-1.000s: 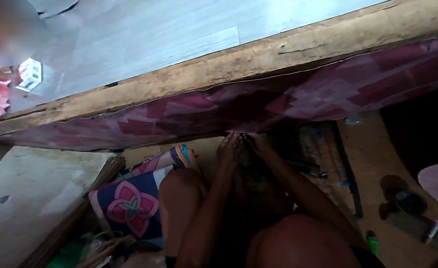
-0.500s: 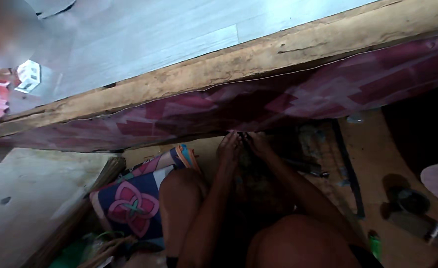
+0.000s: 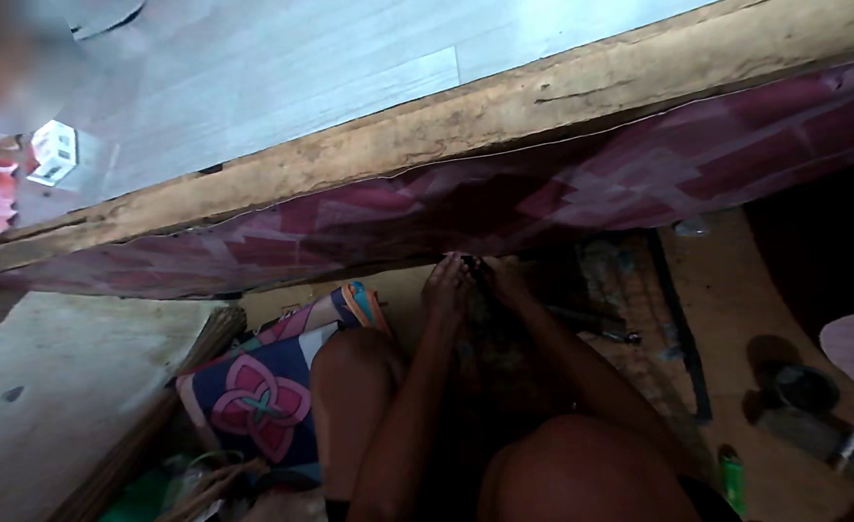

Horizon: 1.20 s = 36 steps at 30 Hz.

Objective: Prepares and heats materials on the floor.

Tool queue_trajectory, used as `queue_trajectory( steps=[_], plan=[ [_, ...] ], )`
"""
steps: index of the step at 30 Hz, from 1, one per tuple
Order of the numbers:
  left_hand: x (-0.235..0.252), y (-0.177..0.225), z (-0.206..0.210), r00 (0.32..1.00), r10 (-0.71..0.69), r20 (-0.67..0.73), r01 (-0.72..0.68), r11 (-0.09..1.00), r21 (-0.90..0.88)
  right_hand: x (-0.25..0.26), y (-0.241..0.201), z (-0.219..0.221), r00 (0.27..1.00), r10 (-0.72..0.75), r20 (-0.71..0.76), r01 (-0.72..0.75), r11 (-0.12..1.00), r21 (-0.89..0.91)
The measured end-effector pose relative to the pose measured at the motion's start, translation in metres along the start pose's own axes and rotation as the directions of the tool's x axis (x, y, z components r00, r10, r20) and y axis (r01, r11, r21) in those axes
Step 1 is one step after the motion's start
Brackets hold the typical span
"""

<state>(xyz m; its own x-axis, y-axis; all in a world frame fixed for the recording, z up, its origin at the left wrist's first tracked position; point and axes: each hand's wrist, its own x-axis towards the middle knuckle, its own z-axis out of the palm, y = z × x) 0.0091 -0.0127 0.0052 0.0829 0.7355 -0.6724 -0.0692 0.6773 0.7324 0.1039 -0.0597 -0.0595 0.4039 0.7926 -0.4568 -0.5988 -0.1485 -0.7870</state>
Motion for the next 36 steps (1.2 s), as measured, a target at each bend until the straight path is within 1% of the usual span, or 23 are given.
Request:
queue_trajectory(
  steps=[2, 5, 9, 11, 14, 16, 19, 21, 23, 27, 29, 33, 36],
  plan=[
    [0.000, -0.001, -0.001, 1.000, 0.006, 0.002, -0.006, 1.000, 0.000, -0.002, -0.003, -0.005, 0.999, -0.035, 0.025, 0.035, 0.999, 0.001],
    [0.001, -0.001, -0.004, 1.000, 0.014, 0.024, -0.015, 0.999, 0.041, -0.007, -0.014, -0.005, 1.000, -0.016, 0.025, 0.014, 0.998, 0.065],
    [0.001, 0.000, -0.006, 1.000, 0.007, 0.024, -0.009, 0.997, 0.082, -0.010, -0.019, -0.004, 1.000, 0.002, 0.016, -0.002, 0.999, 0.035],
    [0.000, 0.001, -0.005, 1.000, 0.006, 0.018, -0.008, 0.997, 0.079, -0.009, -0.017, -0.005, 1.000, -0.022, 0.022, 0.020, 0.998, 0.053],
    [0.003, 0.000, -0.006, 1.000, 0.012, 0.023, -0.014, 0.996, 0.084, -0.003, -0.006, -0.013, 0.994, -0.102, 0.032, 0.102, 0.995, -0.010],
    [0.003, 0.000, -0.007, 1.000, 0.009, 0.024, -0.011, 0.997, 0.081, -0.002, -0.003, -0.014, 0.990, -0.139, 0.007, 0.139, 0.990, -0.038],
    [0.005, 0.000, -0.006, 1.000, 0.008, 0.017, -0.009, 0.998, 0.069, -0.008, -0.011, -0.011, 0.986, -0.161, -0.050, 0.151, 0.976, -0.159],
    [0.005, 0.001, -0.006, 1.000, -0.003, 0.016, 0.002, 0.997, 0.073, -0.013, -0.020, -0.010, 0.987, -0.141, -0.072, 0.116, 0.956, -0.271],
    [0.004, 0.003, -0.005, 1.000, -0.010, 0.009, 0.009, 0.997, 0.077, -0.017, -0.030, -0.010, 0.993, -0.095, -0.075, 0.058, 0.916, -0.396],
    [0.008, 0.002, -0.006, 1.000, 0.003, 0.017, -0.004, 0.994, 0.105, -0.016, -0.026, -0.022, 0.994, -0.103, -0.028, 0.067, 0.801, -0.596],
    [0.011, 0.002, -0.007, 1.000, 0.019, 0.011, -0.020, 0.985, 0.171, -0.018, -0.021, -0.032, 0.991, -0.134, 0.004, 0.106, 0.769, -0.631],
    [0.006, 0.013, -0.015, 0.998, 0.059, 0.035, -0.067, 0.941, 0.331, -0.030, -0.017, -0.048, 0.959, -0.282, 0.034, 0.253, 0.792, -0.556],
    [-0.007, 0.030, -0.018, 0.986, 0.150, 0.077, -0.169, 0.856, 0.489, -0.038, -0.024, -0.052, 0.932, -0.355, 0.073, 0.337, 0.773, -0.538]
  ],
)
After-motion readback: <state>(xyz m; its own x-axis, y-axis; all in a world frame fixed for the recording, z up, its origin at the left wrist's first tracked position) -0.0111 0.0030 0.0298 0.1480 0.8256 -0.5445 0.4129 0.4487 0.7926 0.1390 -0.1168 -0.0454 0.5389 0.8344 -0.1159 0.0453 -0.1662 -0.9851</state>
